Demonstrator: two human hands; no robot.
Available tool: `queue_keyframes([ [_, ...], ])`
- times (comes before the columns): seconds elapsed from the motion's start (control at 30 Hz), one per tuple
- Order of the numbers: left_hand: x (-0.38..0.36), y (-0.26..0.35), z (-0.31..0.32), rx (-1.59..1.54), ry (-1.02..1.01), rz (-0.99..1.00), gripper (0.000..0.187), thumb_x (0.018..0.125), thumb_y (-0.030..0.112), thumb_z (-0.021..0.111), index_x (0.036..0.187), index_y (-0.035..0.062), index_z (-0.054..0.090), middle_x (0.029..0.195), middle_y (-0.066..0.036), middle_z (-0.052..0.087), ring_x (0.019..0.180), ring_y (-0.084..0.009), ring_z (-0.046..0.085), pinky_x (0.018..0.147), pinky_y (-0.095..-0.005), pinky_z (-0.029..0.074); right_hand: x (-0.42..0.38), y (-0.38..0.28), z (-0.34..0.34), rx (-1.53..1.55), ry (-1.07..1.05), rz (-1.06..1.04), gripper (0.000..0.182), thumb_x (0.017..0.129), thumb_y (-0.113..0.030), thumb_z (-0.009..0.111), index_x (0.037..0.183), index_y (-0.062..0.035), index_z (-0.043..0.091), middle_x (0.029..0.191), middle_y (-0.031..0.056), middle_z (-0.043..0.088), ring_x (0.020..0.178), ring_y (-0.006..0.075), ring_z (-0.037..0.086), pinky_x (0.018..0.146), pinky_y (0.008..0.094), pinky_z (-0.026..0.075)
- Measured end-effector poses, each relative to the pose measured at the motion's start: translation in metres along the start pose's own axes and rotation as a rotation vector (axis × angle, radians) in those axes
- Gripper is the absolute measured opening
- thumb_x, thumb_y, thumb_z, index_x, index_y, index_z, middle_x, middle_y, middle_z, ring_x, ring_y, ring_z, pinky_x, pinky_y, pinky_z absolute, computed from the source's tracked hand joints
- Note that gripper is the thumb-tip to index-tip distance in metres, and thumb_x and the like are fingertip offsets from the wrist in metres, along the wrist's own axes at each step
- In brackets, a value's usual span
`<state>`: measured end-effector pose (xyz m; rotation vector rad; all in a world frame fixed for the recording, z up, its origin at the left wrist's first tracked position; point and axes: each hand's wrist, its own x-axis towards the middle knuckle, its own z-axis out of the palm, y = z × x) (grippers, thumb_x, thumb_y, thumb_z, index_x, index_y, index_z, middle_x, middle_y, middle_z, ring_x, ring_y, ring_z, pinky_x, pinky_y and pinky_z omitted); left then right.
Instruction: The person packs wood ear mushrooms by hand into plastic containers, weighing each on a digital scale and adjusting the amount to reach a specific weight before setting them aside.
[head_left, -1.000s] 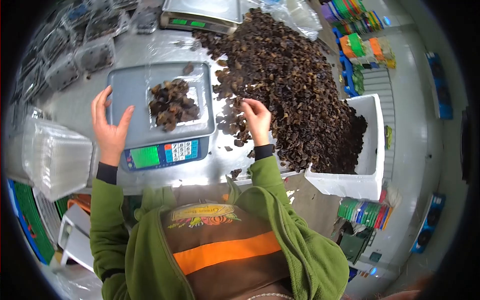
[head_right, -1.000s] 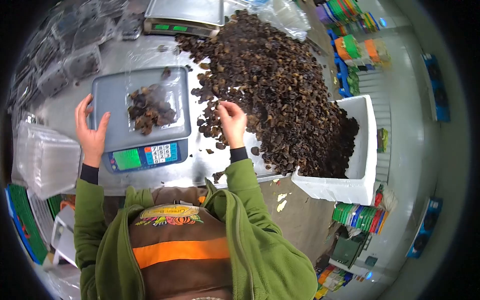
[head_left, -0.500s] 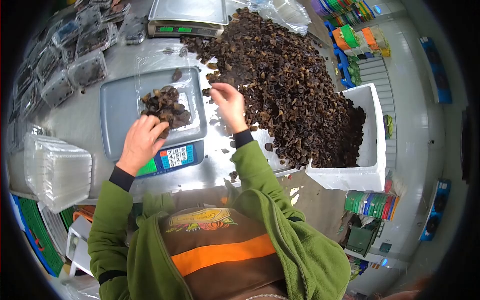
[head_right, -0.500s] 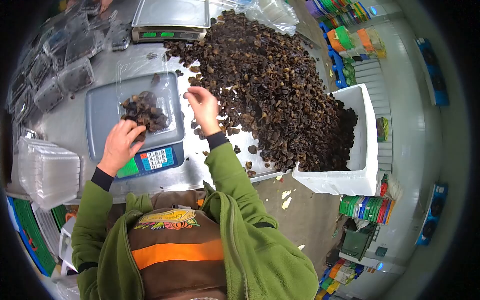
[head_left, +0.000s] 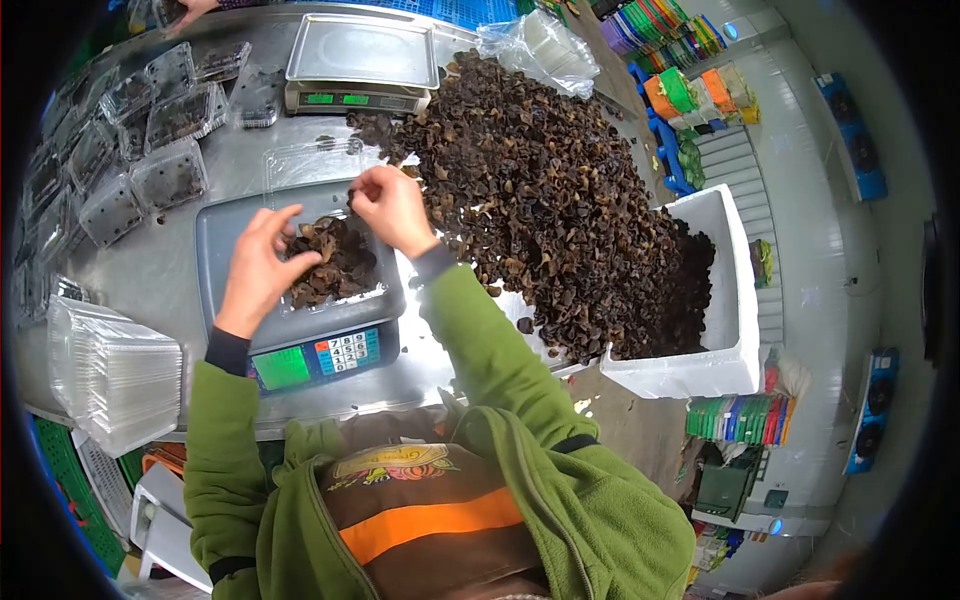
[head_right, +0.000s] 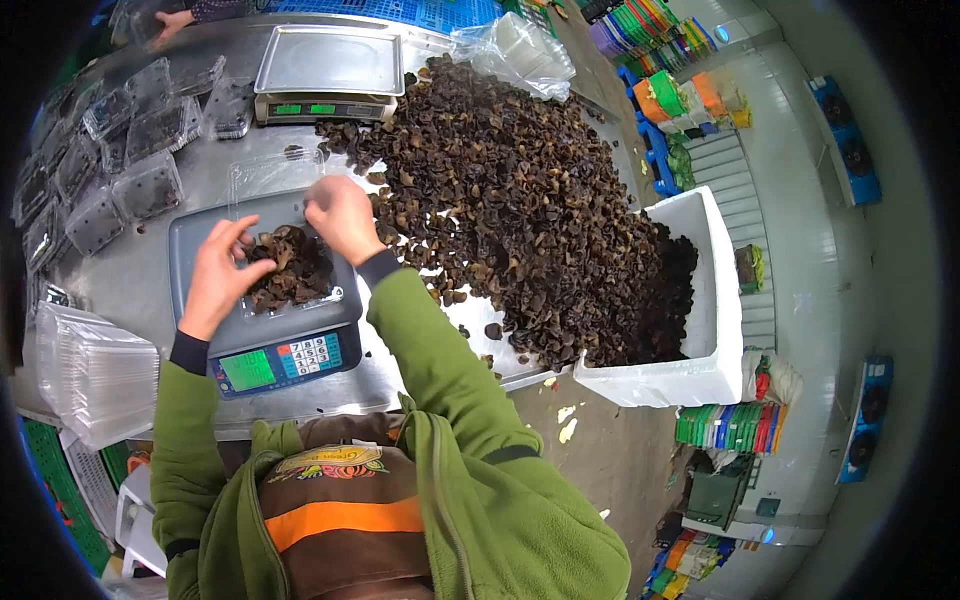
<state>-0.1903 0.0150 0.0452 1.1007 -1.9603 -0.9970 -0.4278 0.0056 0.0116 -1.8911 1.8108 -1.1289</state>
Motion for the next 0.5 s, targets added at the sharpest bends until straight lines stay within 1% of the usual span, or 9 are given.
queue_keyframes([
  [0.07, 0.006, -0.018, -0.004, 0.005, 0.136, -0.131, 0.053, 0.072, 0.019, 0.084, 0.12, 0.0072, 0.065, 0.094, -0.004, 0.058, 0.075, -0.0165, 0.052, 0.07, -0.0302, 0.048, -0.018, -0.004, -0.015, 0.284, -0.178, 0.28, 0.014, 0.078, -0.01, 0.07, 0.091, -0.0048, 0.072, 0.085, 0.011, 0.07, 0.078, 0.0197, 0.067, 0.075, 0.0326, 0.054],
  [0.13, 0.018, -0.044, 0.002, 0.175, 0.377, -0.151, 0.056, 0.083, 0.034, 0.077, 0.126, 0.0037, 0.06, 0.101, -0.008, 0.06, 0.083, -0.0182, 0.057, 0.071, -0.0323, 0.048, -0.032, -0.006, -0.017, 0.436, -0.273, 0.301, 0.016, 0.081, -0.011, 0.074, 0.096, -0.0039, 0.073, 0.087, 0.0081, 0.071, 0.076, 0.0135, 0.066, 0.074, 0.028, 0.053],
  [0.17, 0.028, -0.065, 0.011, 0.167, 0.376, -0.152, 0.056, 0.083, 0.034, 0.077, 0.126, 0.0037, 0.06, 0.101, -0.008, 0.06, 0.083, -0.0182, 0.057, 0.071, -0.0323, 0.048, -0.035, -0.012, -0.021, 0.384, -0.324, 0.267, 0.017, 0.083, -0.012, 0.074, 0.097, -0.0031, 0.073, 0.087, 0.007, 0.071, 0.079, 0.0147, 0.067, 0.075, 0.0291, 0.053],
  [0.23, 0.05, -0.086, 0.021, -0.137, 0.411, -0.368, 0.065, 0.093, 0.049, 0.062, 0.135, 0.0003, 0.053, 0.113, -0.013, 0.061, 0.096, -0.0211, 0.06, 0.079, -0.0317, 0.049, -0.04, -0.018, -0.023, 0.302, -0.255, 0.234, 0.018, 0.085, -0.013, 0.073, 0.1, -0.0032, 0.073, 0.091, 0.0064, 0.071, 0.08, 0.013, 0.066, 0.073, 0.0287, 0.053],
  [0.27, 0.056, -0.083, 0.021, -0.14, 0.414, -0.363, 0.065, 0.093, 0.049, 0.062, 0.135, 0.0003, 0.053, 0.113, -0.013, 0.061, 0.096, -0.0211, 0.06, 0.079, -0.0317, 0.049, -0.042, -0.015, -0.02, 0.307, -0.196, 0.247, 0.018, 0.086, -0.014, 0.072, 0.101, -0.0035, 0.073, 0.093, 0.0059, 0.071, 0.08, 0.0122, 0.065, 0.073, 0.0284, 0.053],
  [0.33, 0.061, -0.071, 0.016, -0.521, 0.29, -0.598, 0.075, 0.097, 0.06, 0.046, 0.142, -0.0005, 0.045, 0.126, -0.019, 0.059, 0.111, -0.0243, 0.058, 0.093, -0.032, 0.046, -0.046, -0.008, -0.021, 0.386, -0.149, 0.293, 0.019, 0.087, -0.016, 0.071, 0.102, -0.0032, 0.073, 0.094, 0.0055, 0.071, 0.08, 0.0117, 0.065, 0.072, 0.0278, 0.052],
  [0.37, 0.058, -0.068, 0.011, -0.522, 0.291, -0.6, 0.075, 0.097, 0.06, 0.046, 0.142, -0.0005, 0.045, 0.126, -0.019, 0.059, 0.111, -0.0243, 0.058, 0.093, -0.032, 0.046, -0.049, -0.006, -0.022, 0.466, -0.101, 0.344, 0.02, 0.088, -0.017, 0.071, 0.103, -0.0029, 0.072, 0.095, 0.0051, 0.071, 0.079, 0.0112, 0.064, 0.072, 0.0272, 0.052],
  [0.43, 0.05, -0.063, 0.005, -0.763, 0.255, -0.529, 0.075, 0.098, 0.062, 0.041, 0.144, 0.0032, 0.045, 0.133, -0.016, 0.057, 0.118, -0.026, 0.056, 0.104, -0.0336, 0.038, -0.056, 0.0, -0.033, 0.494, -0.088, 0.471, 0.028, 0.094, -0.023, 0.066, 0.114, -0.0037, 0.067, 0.1, 0.0034, 0.07, 0.087, 0.0107, 0.064, 0.075, 0.0261, 0.05],
  [0.5, 0.03, -0.069, 0.0, -0.684, 0.136, -0.453, 0.075, 0.098, 0.062, 0.04, 0.146, 0.0034, 0.043, 0.136, -0.014, 0.056, 0.121, -0.0261, 0.054, 0.104, -0.0361, 0.038, -0.066, 0.002, -0.038, 0.535, -0.078, 0.531, 0.032, 0.097, -0.026, 0.063, 0.121, -0.005, 0.064, 0.103, 0.0029, 0.069, 0.09, 0.0106, 0.064, 0.077, 0.0258, 0.05],
])
